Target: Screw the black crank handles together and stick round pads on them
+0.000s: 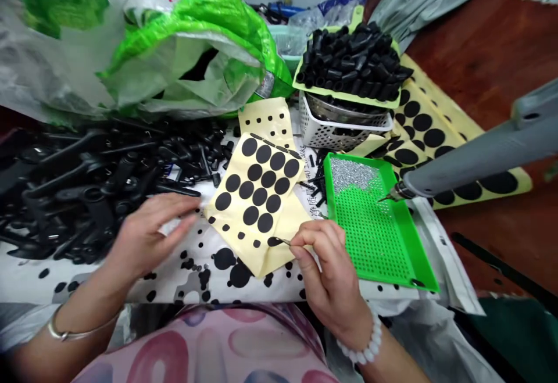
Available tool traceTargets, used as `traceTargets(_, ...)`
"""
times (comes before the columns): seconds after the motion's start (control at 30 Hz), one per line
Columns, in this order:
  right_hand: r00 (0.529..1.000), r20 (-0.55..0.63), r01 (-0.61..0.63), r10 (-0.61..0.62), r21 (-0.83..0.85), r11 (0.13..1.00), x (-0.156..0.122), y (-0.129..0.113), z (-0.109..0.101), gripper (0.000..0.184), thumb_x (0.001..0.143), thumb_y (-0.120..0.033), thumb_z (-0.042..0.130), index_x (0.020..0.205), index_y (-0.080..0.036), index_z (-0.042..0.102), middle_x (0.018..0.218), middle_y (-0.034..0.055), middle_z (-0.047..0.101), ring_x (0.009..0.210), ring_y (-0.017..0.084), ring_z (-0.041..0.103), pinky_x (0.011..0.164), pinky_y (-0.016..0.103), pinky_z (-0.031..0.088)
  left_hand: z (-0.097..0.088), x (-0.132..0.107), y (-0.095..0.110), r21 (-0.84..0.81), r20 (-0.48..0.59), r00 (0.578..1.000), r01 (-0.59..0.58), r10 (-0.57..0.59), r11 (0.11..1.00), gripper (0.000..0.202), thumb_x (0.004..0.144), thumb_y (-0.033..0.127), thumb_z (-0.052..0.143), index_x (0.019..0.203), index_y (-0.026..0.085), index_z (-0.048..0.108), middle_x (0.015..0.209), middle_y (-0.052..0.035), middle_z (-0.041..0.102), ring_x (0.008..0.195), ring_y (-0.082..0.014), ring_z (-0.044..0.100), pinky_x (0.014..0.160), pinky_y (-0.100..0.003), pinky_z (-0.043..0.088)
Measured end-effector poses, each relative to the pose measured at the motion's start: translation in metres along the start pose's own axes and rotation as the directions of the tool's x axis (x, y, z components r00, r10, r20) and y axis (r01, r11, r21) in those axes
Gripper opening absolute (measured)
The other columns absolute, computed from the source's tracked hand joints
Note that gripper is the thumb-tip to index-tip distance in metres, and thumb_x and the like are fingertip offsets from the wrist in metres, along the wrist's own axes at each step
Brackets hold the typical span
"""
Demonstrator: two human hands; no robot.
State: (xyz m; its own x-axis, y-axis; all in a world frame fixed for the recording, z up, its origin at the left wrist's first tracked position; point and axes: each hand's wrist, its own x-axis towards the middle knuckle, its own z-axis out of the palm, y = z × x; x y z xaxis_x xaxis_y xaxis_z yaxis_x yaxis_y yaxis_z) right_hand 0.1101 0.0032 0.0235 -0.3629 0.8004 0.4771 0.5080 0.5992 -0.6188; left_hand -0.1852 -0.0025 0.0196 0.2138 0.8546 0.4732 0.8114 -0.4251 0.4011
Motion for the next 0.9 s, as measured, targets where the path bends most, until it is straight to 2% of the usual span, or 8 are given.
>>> traceTargets(0.17, 1.0, 0.008, 0.022, -0.022, 0.053, 0.998, 0.002, 0.003, 0.013, 0.012, 0.087, -0.008, 0.046, 0.089, -0.019, 0.05, 0.086, 0.0033, 0.051, 0.086, 0.017, 0.049, 0.081, 0.035, 0.035, -0.036, 0.002, -0.027, 0.241, -0.16, 0.974, 0.197, -0.161, 0.95, 0.019, 0.082, 0.029, 0.06, 0.097, 0.022, 0.069, 0.092, -0.0084, 0.072, 0.085, -0.0264, 0.066, 0.079, -0.04, 0.05)
traceTargets(0.33, 0.999, 0.018, 0.029, -0.03, 0.067, 0.997, 0.007, -0.003, 0.022, 0.012, 0.087, -0.008, 0.046, 0.089, -0.02, 0.049, 0.086, 0.0035, 0.052, 0.087, 0.018, 0.049, 0.081, 0.036, 0.036, -0.014, 0.025, -0.024, 0.351, 0.17, 0.98, 0.038, -0.104, 0.936, 0.025, 0.081, 0.025, 0.053, 0.097, 0.017, 0.07, 0.099, -0.0133, 0.07, 0.092, -0.0314, 0.062, 0.082, -0.046, 0.046)
traceTargets(0.43, 1.0, 0.013, 0.026, -0.027, 0.087, 0.996, 0.008, -0.007, 0.023, 0.013, 0.087, -0.008, 0.045, 0.088, -0.02, 0.049, 0.085, 0.003, 0.052, 0.087, 0.017, 0.049, 0.082, 0.036, 0.037, -0.001, 0.042, -0.028, 0.319, 0.249, 0.961, 0.039, -0.123, 0.947, 0.02, 0.075, 0.019, 0.053, 0.08, 0.019, 0.073, 0.086, -0.0117, 0.07, 0.084, -0.0306, 0.063, 0.076, -0.045, 0.047)
traceTargets(0.5, 1.0, 0.003, 0.002, -0.002, 0.134, 0.991, 0.008, -0.009, 0.021, 0.013, 0.088, -0.008, 0.045, 0.089, -0.02, 0.049, 0.085, 0.0027, 0.052, 0.088, 0.017, 0.05, 0.082, 0.035, 0.038, -0.001, 0.05, -0.032, 0.291, 0.215, 0.97, 0.045, -0.112, 0.956, 0.019, 0.076, 0.021, 0.054, 0.079, 0.02, 0.073, 0.087, -0.0096, 0.069, 0.083, -0.0279, 0.063, 0.075, -0.042, 0.047)
traceTargets(0.57, 0.999, -0.012, -0.047, 0.051, 0.226, 0.973, 0.01, -0.01, 0.02, 0.011, 0.088, -0.01, 0.045, 0.089, -0.02, 0.049, 0.087, 0.0027, 0.051, 0.089, 0.016, 0.05, 0.08, 0.033, 0.04, -0.005, 0.053, -0.031, 0.041, 0.011, 0.975, 0.22, -0.221, 0.975, 0.014, 0.074, 0.025, 0.063, 0.083, 0.021, 0.073, 0.09, -0.0061, 0.068, 0.08, -0.023, 0.061, 0.072, -0.035, 0.048)
traceTargets(0.63, 0.992, -0.038, -0.099, 0.119, 0.342, 0.934, 0.015, -0.01, 0.02, 0.01, 0.09, -0.013, 0.044, 0.088, -0.021, 0.05, 0.091, 0.0033, 0.051, 0.092, 0.015, 0.051, 0.081, 0.032, 0.042, -0.009, 0.053, -0.025, -0.409, -0.19, 0.857, 0.375, -0.48, 0.832, 0.017, 0.069, 0.027, 0.071, 0.085, 0.022, 0.072, 0.079, -0.0012, 0.065, 0.067, -0.0153, 0.058, 0.06, -0.028, 0.046)
traceTargets(0.7, 0.983, -0.063, -0.126, 0.175, 0.463, 0.877, 0.023, -0.011, 0.025, 0.01, 0.09, -0.016, 0.045, 0.095, -0.022, 0.052, 0.097, 0.0043, 0.051, 0.093, 0.015, 0.052, 0.084, 0.033, 0.044, -0.009, 0.05, -0.014, -0.727, -0.184, 0.712, 0.365, -0.678, 0.581, 0.014, 0.069, 0.026, 0.073, 0.081, 0.021, 0.068, 0.062, 0.0036, 0.058, 0.051, -0.01, 0.051, 0.048, -0.023, 0.04)
traceTargets(0.9, 0.95, -0.023, -0.23, 0.312, 0.622, 0.748, 0.045, -0.023, 0.058, 0.056, 0.073, -0.027, 0.068, 0.123, -0.025, 0.04, 0.113, 0.0078, 0.05, 0.094, 0.017, 0.054, 0.09, 0.038, 0.048, 0.015, 0.037, 0.032, -0.922, 0.11, 0.682, 0.342, -0.723, 0.182, 0.021, 0.072, 0.03, 0.071, 0.063, 0.018, 0.056, 0.053, 0.0045, 0.055, 0.05, -0.011, 0.057, 0.047, -0.022, 0.046)
